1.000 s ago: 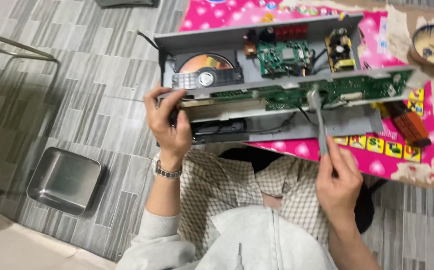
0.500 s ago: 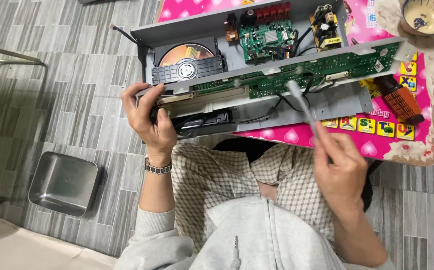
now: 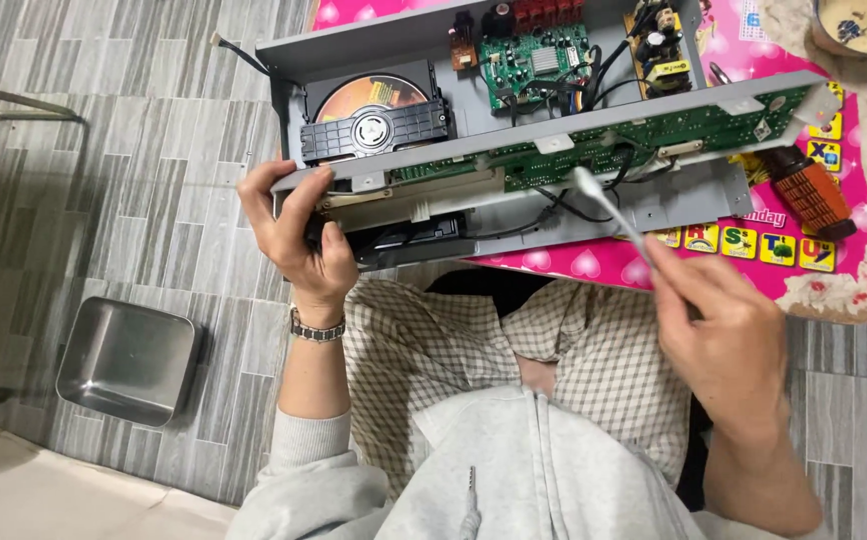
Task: Disassembling a DVD player and cleaning its internal components using a screwdriver and cotton swab.
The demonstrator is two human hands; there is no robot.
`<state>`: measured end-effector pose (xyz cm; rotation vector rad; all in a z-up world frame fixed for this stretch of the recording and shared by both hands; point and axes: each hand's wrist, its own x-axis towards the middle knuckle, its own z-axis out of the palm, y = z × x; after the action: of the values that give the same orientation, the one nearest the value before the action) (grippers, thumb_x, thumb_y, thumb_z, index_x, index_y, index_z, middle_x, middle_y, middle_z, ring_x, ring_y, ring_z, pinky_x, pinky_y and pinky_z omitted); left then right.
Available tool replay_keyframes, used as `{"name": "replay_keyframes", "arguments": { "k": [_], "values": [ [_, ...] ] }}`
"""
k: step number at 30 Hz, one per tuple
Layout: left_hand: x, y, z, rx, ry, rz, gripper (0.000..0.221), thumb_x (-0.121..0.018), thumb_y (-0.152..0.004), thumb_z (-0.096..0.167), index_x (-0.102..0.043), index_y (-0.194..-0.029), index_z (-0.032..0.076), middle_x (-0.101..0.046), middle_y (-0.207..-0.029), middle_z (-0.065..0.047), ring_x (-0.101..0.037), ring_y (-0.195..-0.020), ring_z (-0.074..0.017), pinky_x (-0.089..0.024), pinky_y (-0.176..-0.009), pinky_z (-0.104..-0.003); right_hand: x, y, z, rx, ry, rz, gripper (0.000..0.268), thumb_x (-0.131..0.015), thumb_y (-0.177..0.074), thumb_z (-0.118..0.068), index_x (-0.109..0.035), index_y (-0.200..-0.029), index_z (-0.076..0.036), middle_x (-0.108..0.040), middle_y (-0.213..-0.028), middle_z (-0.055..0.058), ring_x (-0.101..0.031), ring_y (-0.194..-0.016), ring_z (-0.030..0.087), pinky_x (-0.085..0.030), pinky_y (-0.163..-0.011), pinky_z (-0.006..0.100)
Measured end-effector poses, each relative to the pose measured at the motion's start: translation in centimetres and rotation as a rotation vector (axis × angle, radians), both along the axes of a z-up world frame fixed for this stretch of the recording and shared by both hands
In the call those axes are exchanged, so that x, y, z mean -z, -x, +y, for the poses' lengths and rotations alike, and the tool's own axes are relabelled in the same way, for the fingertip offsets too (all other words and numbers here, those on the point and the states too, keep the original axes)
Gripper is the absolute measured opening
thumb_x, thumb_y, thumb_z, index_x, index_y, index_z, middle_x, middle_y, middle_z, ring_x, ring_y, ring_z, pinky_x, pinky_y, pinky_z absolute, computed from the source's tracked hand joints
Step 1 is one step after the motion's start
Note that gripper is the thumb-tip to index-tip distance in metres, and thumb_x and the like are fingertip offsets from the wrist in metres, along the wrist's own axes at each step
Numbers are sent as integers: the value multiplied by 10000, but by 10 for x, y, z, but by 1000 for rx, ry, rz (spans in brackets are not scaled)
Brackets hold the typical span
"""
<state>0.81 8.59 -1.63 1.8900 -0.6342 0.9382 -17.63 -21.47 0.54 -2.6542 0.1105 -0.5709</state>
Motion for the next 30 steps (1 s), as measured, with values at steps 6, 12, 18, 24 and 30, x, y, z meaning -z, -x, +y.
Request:
{"name": "replay_keyframes", "arguments": {
  "k": [6,12,18,24,30],
  "values": [
    [-1,2,-2,-3,-2,-17,405,-491,-855,287,-668,-1123,41,-490,-1210,-178,-499,-1104,-335,-454,-987,-503,20,-10,5,-88,-98,-33,339,-691,-898,58,-742,-1215,-49,-690,-821,88,-444,-441,106,-321,-304,206],
    [-2,4,-3,-8,-7,0,421,-490,-816,250,-666,-1138,44,-503,-1207,-183,-494,-1099,-338,-435,-1003,-497,12,3,-4,32,-65,-13,330,-705,-934,53,-743,-1254,-20,-695,-864,115,-423,-445,119,-301,-316,233],
    [11,-13,6,61,3,-148,508,-487,-974,479,-716,-1138,57,-504,-1115,-175,-529,-1085,-348,-440,-958,-443,26,5,-9,-36,-68,-95,347,-684,-946,-48,-749,-1271,-152,-718,-903,107,-713,-851,309,-555,-694,389],
    [12,-12,7,62,-9,-127,504,-487,-976,476,-716,-1141,59,-502,-1110,-185,-528,-1082,-367,-428,-972,-459,20,8,9,13,-65,-137,342,-694,-939,-29,-754,-1261,-128,-728,-916,116,-715,-860,323,-553,-716,392],
    [12,-17,8,59,-9,-133,488,-498,-957,452,-718,-1143,59,-503,-1114,-186,-528,-1086,-365,-427,-984,-461,24,7,-5,47,-82,-145,345,-687,-956,-24,-753,-1278,-130,-718,-892,114,-710,-836,324,-552,-710,391]
  ]
}}
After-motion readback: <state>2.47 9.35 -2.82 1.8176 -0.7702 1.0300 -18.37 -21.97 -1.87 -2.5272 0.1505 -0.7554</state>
